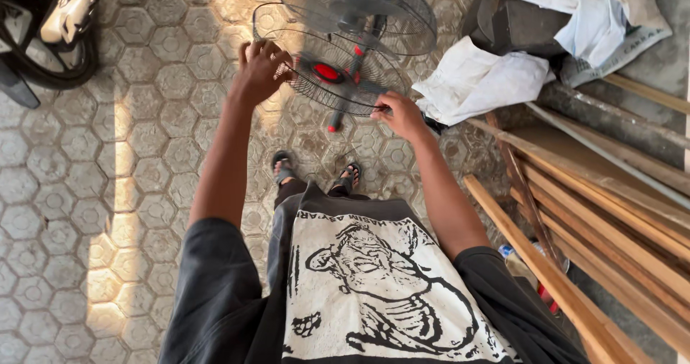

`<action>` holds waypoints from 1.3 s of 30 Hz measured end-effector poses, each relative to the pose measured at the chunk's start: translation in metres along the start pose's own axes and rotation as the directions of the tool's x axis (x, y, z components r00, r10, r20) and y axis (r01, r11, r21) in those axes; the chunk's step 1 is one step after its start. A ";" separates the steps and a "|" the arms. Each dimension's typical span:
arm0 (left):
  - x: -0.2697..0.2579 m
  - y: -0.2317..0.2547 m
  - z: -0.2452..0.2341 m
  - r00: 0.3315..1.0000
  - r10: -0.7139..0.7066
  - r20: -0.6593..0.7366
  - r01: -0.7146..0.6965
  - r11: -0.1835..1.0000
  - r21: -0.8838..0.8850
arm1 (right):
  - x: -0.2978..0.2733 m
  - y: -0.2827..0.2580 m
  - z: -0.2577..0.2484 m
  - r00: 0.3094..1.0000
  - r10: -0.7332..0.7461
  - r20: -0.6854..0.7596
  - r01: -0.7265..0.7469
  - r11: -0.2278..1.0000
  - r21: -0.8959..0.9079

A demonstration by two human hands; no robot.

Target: The person moves a standing electric fan from indoors to an outdoor area, then removes the front grille and the fan blade. The person then retrieves a plastic container and a cloth, fills the container with water from a tap, and wets the cloth.

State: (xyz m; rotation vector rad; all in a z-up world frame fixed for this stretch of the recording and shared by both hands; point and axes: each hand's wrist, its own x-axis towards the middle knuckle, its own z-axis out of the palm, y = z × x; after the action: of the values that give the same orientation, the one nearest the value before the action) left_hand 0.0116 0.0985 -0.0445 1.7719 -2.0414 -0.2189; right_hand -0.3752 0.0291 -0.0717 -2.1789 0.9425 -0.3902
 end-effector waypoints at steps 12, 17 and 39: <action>0.007 0.078 0.044 0.986 0.107 0.124 -0.097 0.992 -0.083 | 0.085 -0.090 0.007 0.999 0.008 0.051 -0.018 0.978 0.206; -0.012 0.085 0.073 0.930 0.366 -0.036 -0.366 0.931 0.014 | 0.177 -0.115 0.109 0.989 0.128 -0.072 -0.142 0.957 -0.254; 0.056 -0.120 0.074 0.999 0.039 -0.029 -0.046 0.950 -0.309 | 0.193 -0.096 0.143 0.721 0.684 0.111 -0.691 0.721 0.044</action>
State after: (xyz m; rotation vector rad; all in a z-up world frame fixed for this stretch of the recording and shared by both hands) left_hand 0.0848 0.0115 -0.1457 1.5290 -1.9053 -0.4765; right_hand -0.1195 0.0051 -0.1035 -1.5875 1.5658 0.0368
